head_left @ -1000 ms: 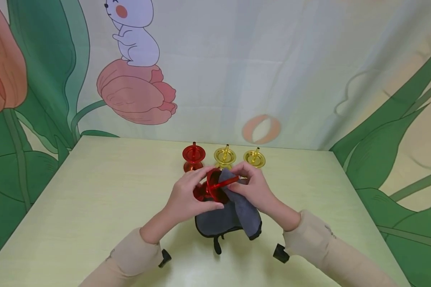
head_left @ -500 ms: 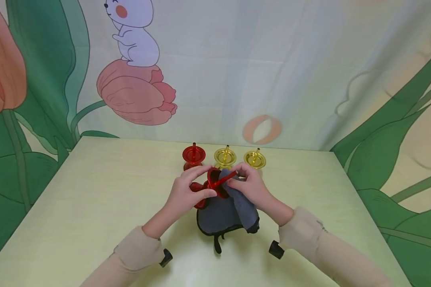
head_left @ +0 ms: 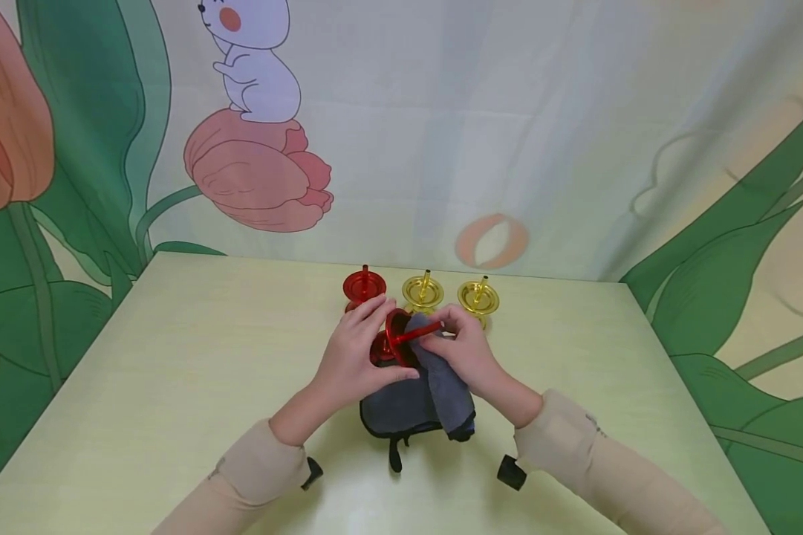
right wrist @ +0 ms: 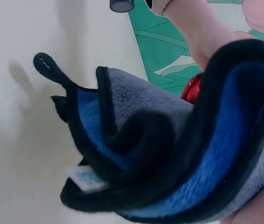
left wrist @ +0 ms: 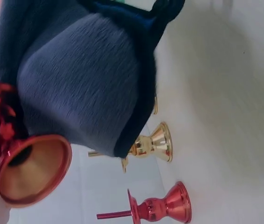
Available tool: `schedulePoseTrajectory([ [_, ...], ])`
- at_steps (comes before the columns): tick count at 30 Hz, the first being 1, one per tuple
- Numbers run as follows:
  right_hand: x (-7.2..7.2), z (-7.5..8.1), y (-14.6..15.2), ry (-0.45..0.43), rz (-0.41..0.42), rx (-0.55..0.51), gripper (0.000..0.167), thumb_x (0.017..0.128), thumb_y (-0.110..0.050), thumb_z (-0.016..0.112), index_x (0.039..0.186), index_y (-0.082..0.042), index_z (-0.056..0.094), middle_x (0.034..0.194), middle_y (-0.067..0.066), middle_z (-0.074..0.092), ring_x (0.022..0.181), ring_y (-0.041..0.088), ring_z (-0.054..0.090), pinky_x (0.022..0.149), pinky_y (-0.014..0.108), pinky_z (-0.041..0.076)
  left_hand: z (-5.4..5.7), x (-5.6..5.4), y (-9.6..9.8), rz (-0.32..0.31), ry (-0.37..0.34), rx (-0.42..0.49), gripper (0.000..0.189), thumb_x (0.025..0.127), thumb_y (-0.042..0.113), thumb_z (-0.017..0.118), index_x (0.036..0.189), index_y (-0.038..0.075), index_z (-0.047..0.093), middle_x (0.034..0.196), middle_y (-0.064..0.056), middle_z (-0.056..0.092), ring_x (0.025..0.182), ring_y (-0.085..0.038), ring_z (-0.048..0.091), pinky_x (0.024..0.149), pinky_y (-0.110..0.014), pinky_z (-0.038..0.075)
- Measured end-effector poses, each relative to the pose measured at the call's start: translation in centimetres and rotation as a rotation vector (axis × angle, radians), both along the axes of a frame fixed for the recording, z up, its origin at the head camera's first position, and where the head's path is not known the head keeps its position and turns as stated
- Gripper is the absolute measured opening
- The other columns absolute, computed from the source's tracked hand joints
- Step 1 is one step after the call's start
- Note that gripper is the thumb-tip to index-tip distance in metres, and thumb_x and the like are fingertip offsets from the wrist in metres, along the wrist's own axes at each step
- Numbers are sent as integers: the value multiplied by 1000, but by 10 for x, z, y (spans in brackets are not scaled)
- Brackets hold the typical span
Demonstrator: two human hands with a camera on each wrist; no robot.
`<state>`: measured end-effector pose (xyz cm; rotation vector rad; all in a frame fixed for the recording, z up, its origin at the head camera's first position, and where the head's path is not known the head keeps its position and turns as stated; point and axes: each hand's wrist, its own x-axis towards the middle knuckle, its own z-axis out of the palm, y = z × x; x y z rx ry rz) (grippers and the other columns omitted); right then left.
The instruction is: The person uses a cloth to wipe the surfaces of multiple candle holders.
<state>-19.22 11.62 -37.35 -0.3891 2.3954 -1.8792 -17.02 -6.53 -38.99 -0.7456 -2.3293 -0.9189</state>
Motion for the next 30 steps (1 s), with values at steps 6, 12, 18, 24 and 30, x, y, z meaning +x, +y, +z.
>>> schedulePoseTrajectory([
  [6, -1, 1, 6, 29, 132, 30, 24, 76, 3, 61, 99, 3, 54, 101, 20, 58, 86, 17, 57, 74, 25, 51, 7, 0, -11, -202, -410, 101, 72, 64, 35, 77, 126, 14, 48, 141, -6, 32, 126, -25, 36, 82, -36, 50],
  [12, -3, 2, 10, 11, 198, 24, 25, 77, 2, 60, 101, 4, 54, 99, 17, 59, 84, 16, 59, 74, 25, 51, 9, -2, -17, -236, -650, 174, 70, 68, 40, 72, 130, 22, 45, 147, -2, 18, 130, -28, 27, 83, -42, 49],
  [18, -3, 2, 7, -64, 54, 12, 26, 78, -2, 61, 103, 3, 54, 90, 5, 62, 81, 13, 57, 75, 25, 47, 2, 5, -11, -58, -351, 216, 64, 69, 37, 71, 126, 16, 50, 135, -9, 40, 124, -27, 35, 88, -47, 45],
  [24, -1, 4, 3, -69, -36, -11, 25, 77, -1, 62, 100, 3, 55, 81, -6, 60, 79, 14, 54, 71, 26, 46, -6, 10, -2, -38, -7, 100, 71, 80, 53, 48, 129, 2, 44, 127, -13, 51, 123, -25, 38, 93, -47, 41],
  [30, 4, 6, -1, -65, -43, -35, 25, 75, 0, 62, 99, 3, 54, 80, -6, 59, 76, 12, 55, 67, 25, 46, -3, 10, 2, 12, 131, 40, 86, 67, 57, 63, 129, 0, 43, 126, -14, 51, 122, -24, 40, 96, -44, 38],
])
